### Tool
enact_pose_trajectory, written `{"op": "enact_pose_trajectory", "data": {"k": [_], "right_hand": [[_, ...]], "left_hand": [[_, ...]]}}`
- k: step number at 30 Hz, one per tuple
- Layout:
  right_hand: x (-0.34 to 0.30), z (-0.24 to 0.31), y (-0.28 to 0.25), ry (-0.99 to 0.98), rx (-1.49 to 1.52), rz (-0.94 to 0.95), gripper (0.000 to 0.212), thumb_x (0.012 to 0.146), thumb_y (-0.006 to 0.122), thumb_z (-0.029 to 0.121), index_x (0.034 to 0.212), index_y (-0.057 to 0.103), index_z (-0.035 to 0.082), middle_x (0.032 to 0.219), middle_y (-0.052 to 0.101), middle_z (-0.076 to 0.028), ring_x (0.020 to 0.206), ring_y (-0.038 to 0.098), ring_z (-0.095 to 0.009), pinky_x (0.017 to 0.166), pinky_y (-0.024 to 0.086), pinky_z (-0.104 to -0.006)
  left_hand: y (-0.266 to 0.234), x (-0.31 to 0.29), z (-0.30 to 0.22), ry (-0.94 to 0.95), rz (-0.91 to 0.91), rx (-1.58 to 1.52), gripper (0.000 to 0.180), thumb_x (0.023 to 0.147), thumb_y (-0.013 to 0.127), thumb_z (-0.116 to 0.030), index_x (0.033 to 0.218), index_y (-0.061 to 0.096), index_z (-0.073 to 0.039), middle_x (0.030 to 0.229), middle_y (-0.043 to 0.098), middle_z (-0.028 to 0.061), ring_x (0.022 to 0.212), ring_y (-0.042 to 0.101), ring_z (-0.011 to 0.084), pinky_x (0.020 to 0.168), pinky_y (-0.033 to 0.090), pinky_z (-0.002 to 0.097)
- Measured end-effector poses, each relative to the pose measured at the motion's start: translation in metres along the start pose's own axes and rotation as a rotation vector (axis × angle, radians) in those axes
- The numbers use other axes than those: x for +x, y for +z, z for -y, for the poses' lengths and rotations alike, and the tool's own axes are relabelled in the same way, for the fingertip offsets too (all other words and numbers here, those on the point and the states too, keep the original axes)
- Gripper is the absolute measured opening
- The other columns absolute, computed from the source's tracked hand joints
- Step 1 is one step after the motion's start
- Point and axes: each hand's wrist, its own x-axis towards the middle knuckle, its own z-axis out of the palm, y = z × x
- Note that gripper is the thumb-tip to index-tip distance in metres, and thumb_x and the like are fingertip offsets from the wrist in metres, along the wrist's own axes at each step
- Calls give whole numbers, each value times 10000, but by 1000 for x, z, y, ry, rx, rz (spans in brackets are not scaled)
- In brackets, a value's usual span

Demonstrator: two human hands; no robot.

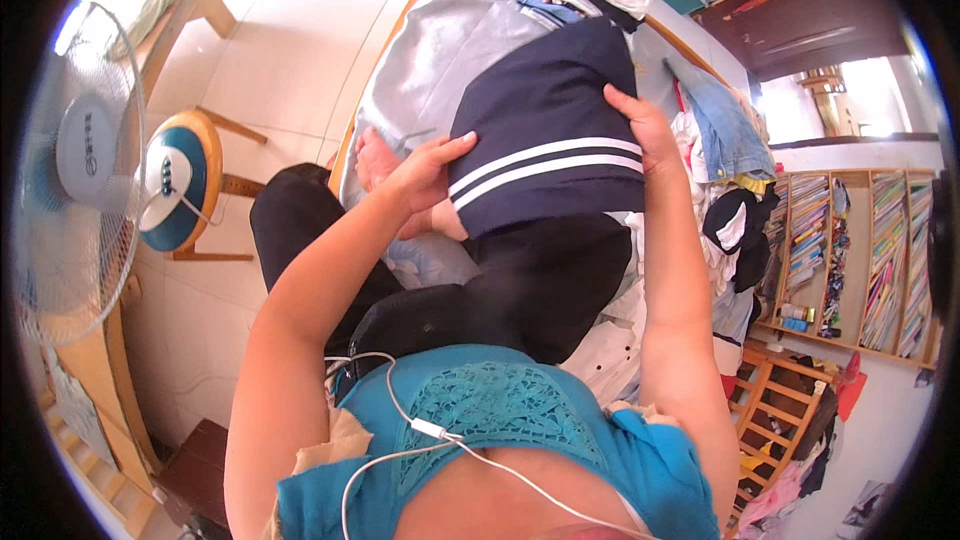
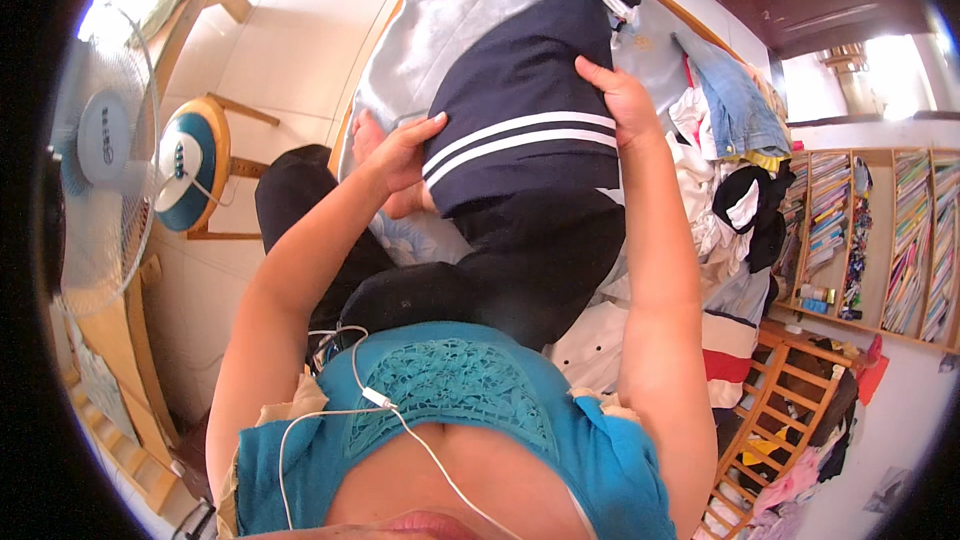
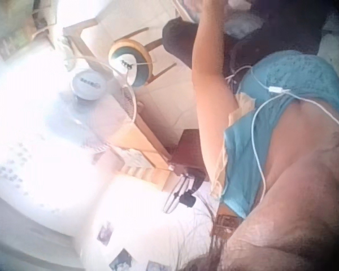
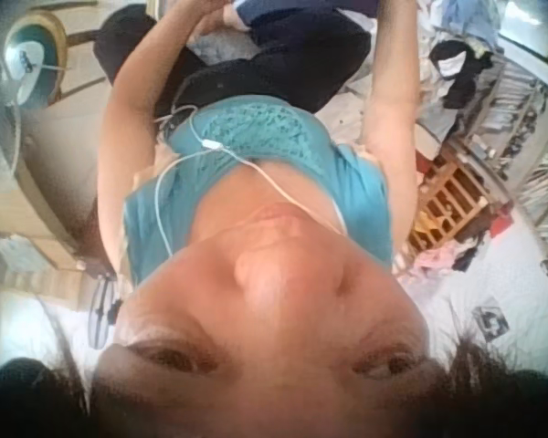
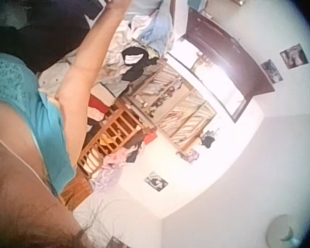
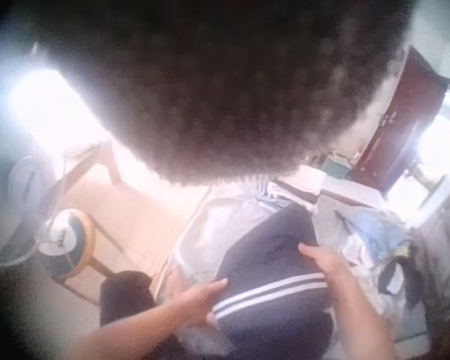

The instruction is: The person folds a pair of dark track pants with white stripes on a bed, smoothing the fabric and folding it into a compact rectangle. They then pick up a pair of light blue denim shorts, fold them neatly, and place them on top of the folded pants.

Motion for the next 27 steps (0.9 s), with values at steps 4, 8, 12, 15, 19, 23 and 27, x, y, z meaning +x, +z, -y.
{"op": "enact_pose_trajectory", "data": {"k": [4,8,12,15,19,23,27], "right_hand": [[18,6,-11,11,49,-72,338,819,635,130,1100,552,-38,1000,638,-140,845,643,-245,767,530,-362],[69,58,-13,-125,21,-113,326,817,637,171,1075,579,-20,1009,642,-141,853,640,-264,806,512,-407],[140,162,-47,-438,115,-244,300,864,594,209,1093,574,17,1101,608,-124,972,596,-281,890,469,-441],[175,219,-51,-779,329,-266,154,842,500,110,979,543,56,845,595,-116,773,583,-258,618,487,-414],[256,220,-77,-854,517,-190,250,909,408,160,1066,549,26,974,600,-138,870,572,-286,746,464,-449],[345,133,-122,-731,634,-386,447,978,253,326,1210,508,41,1190,573,-113,1119,533,-291,982,404,-470],[377,38,-137,-280,741,-488,479,982,215,383,1150,534,68,1146,592,-108,1076,551,-289,987,380,-481]], "left_hand": [[-60,39,17,29,-82,114,324,879,582,-214,1152,522,-50,1107,586,89,997,566,241,872,452,383],[-123,45,44,325,-307,1256,290,837,602,-202,1075,580,-37,985,612,120,894,590,215,790,468,323],[-116,25,55,794,-195,1829,231,726,616,-141,925,584,-28,889,567,135,825,553,309,746,449,377],[-106,22,56,891,-144,1924,228,708,614,-151,907,582,-44,902,559,117,844,540,303,763,441,378],[-103,19,51,891,-174,1969,252,688,619,-158,916,590,-53,913,559,97,841,539,282,769,442,375],[-99,27,50,859,-154,1954,279,670,623,-154,928,599,-50,935,566,90,842,546,271,774,447,373],[-101,30,51,824,-161,1964,292,661,619,-153,936,604,-53,972,571,93,873,553,274,791,445,377]]}}
